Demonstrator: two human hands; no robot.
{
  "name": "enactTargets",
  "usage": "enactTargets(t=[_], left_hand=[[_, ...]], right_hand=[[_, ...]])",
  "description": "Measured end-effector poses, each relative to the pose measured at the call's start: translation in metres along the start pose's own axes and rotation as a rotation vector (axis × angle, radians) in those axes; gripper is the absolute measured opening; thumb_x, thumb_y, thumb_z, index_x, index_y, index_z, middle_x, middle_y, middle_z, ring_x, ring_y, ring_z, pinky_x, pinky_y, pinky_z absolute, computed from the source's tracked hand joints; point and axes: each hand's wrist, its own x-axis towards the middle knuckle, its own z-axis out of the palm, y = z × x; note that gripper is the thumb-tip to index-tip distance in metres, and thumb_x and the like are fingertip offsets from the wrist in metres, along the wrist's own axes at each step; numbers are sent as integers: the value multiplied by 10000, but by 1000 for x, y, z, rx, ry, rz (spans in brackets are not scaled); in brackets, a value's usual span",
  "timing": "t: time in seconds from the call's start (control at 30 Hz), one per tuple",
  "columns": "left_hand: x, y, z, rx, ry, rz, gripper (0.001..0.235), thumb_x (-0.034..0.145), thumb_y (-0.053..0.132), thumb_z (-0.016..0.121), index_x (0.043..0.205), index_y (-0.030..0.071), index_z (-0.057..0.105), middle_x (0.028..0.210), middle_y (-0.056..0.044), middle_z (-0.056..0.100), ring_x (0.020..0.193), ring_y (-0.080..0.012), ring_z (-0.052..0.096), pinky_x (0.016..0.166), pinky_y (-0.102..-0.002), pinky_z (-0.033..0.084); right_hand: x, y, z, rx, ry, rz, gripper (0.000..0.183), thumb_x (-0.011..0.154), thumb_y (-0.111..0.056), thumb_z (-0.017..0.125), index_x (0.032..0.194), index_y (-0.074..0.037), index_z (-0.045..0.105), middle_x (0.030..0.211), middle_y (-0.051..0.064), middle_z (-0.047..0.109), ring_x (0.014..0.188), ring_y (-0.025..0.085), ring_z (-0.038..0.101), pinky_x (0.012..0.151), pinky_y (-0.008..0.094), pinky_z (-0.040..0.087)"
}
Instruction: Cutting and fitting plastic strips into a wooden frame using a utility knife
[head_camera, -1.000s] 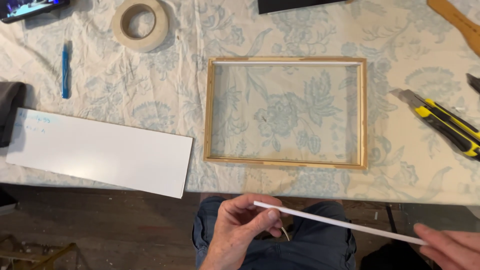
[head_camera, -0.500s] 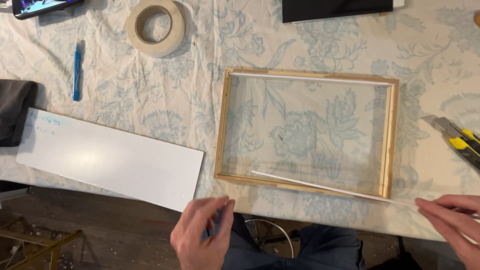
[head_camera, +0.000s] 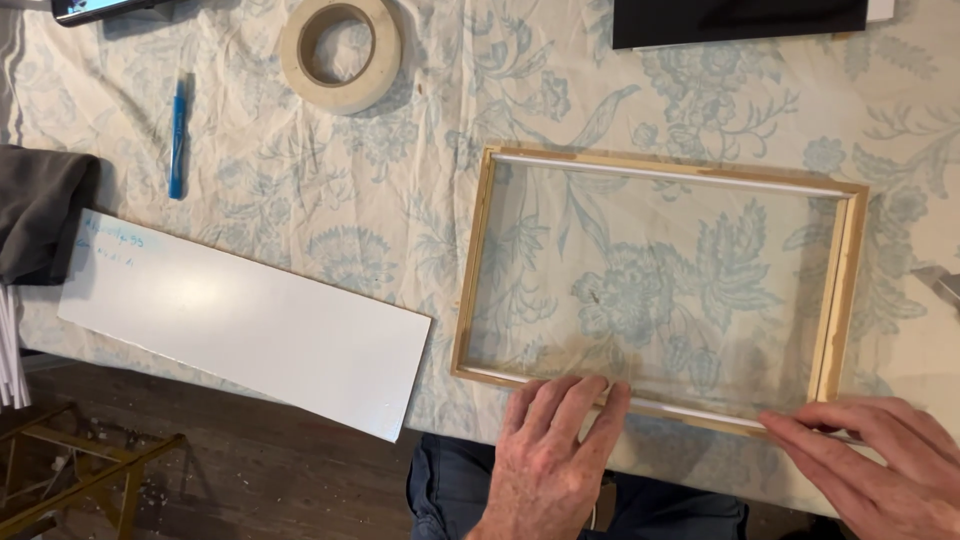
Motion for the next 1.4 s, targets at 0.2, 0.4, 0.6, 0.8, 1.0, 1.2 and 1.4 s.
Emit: enactTargets(t=[0.2,0.4,0.6,0.8,1.0,1.2,1.4], left_hand=[[4,-6,-3,-16,-48,53,168,953,34,532,1052,39,669,1059,-97,567,893,-268,590,755,-419,449],[1,-9,4,36,-85,127,227,945,83,498,1074,94,684,1079,-69,581,916,-253,603,802,-407,454],[1,-10,15,110,32,206,172,933,92,562,976,107,727,1019,-42,633,856,-221,647,751,-375,482],[-3,-4,19,190,9,171,117,885,129,657,954,134,752,986,-18,654,810,-227,639,722,-387,491],[16,26,34,95,-61,113,127,841,208,725,944,135,708,966,-20,646,824,-208,609,772,-394,472],[43,76,66,-156,-190,237,117,861,90,665,977,97,678,952,-18,591,827,-230,557,726,-391,399],[44,82,78,-191,-167,227,137,840,29,667,943,115,693,861,-5,545,782,-234,528,695,-387,398]], right_hand=[[10,-19,-7,103,14,167,338,869,-264,548,1186,-215,655,1057,-16,628,894,186,623,848,374,477],[11,-23,-26,205,120,211,244,903,-180,550,1113,-141,669,1056,21,610,904,190,602,870,358,470],[-18,-4,-36,321,107,407,186,875,-224,617,1030,-156,694,1033,-13,649,934,153,629,881,320,466],[-24,1,-30,343,98,319,195,925,-184,553,1070,-150,679,1038,-27,645,891,158,629,821,307,484],[-26,4,-24,326,134,263,175,926,-137,576,1072,-134,672,1025,-21,635,862,162,627,785,319,494],[-29,5,-17,287,180,250,149,898,-120,627,1038,-130,673,1031,-17,644,870,177,642,792,336,509],[-36,14,-27,269,207,380,249,839,-244,699,1066,-142,685,1091,-13,667,973,188,629,919,363,462]])
